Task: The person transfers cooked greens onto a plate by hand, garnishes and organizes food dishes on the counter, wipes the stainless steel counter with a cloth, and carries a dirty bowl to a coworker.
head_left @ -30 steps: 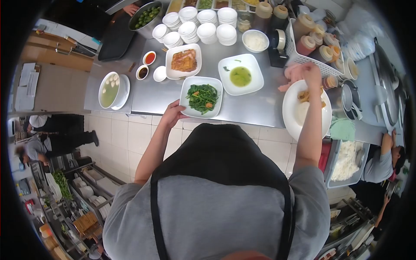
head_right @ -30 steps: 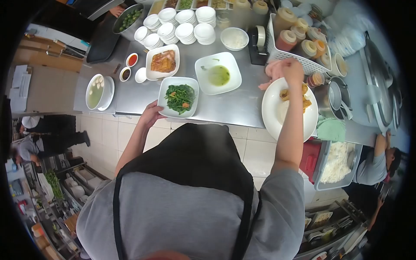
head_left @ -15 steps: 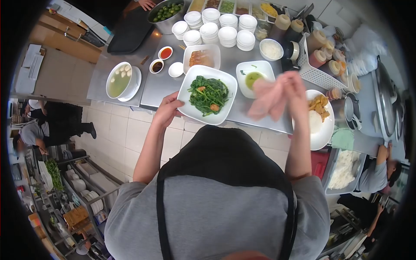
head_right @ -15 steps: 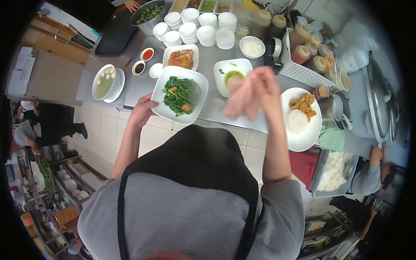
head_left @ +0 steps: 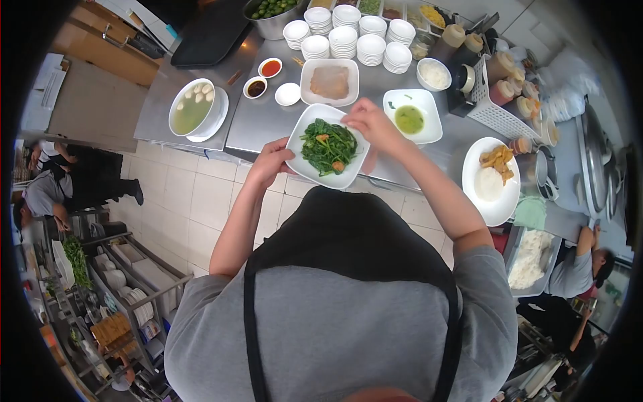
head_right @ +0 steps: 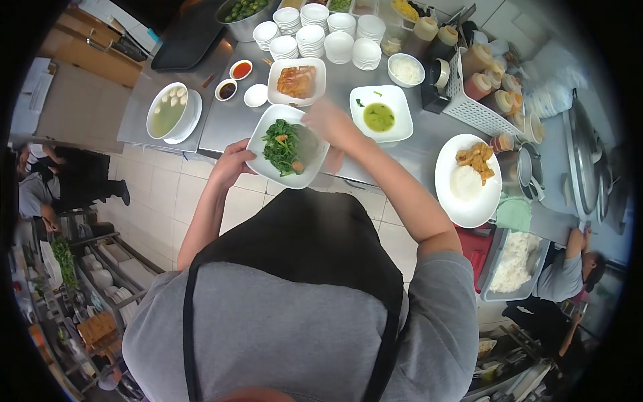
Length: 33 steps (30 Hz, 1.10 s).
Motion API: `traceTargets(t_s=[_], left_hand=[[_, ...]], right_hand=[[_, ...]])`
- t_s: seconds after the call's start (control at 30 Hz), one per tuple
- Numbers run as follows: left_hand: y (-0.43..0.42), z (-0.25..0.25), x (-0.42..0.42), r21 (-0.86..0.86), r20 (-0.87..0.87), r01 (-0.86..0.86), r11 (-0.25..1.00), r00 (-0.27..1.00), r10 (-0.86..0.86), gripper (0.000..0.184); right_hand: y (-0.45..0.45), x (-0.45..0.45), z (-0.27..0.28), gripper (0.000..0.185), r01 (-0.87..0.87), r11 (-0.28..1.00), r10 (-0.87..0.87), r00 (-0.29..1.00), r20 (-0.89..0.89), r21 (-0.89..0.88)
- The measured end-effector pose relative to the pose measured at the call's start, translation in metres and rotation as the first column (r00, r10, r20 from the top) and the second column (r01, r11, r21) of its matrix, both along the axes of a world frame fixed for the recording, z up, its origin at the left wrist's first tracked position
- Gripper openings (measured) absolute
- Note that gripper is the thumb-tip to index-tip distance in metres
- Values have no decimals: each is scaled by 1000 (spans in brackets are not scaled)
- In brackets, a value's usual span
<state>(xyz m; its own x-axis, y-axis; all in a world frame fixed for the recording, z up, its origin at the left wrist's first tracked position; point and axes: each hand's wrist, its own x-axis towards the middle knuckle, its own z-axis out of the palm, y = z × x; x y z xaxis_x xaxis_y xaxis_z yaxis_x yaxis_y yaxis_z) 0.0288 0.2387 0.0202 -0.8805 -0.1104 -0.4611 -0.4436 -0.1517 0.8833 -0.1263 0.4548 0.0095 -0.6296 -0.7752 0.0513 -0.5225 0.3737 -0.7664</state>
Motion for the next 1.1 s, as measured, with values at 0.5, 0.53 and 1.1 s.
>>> traceTargets(t_s=[0.5,0.53,1.1], left_hand=[[-16,-43,20,127,35,-90,988,996,86,42],[-19,-42,22,115,36,-96,989,995,92,42],[-5,-22,9,103,29,-22,994,999,19,39]], right_hand=[[41,7,-59,36,19,995,-51,938,342,97],[42,6,-57,36,20,995,-53,938,343,100],[-19,-18,-9,23,11,999,-6,990,139,-36]])
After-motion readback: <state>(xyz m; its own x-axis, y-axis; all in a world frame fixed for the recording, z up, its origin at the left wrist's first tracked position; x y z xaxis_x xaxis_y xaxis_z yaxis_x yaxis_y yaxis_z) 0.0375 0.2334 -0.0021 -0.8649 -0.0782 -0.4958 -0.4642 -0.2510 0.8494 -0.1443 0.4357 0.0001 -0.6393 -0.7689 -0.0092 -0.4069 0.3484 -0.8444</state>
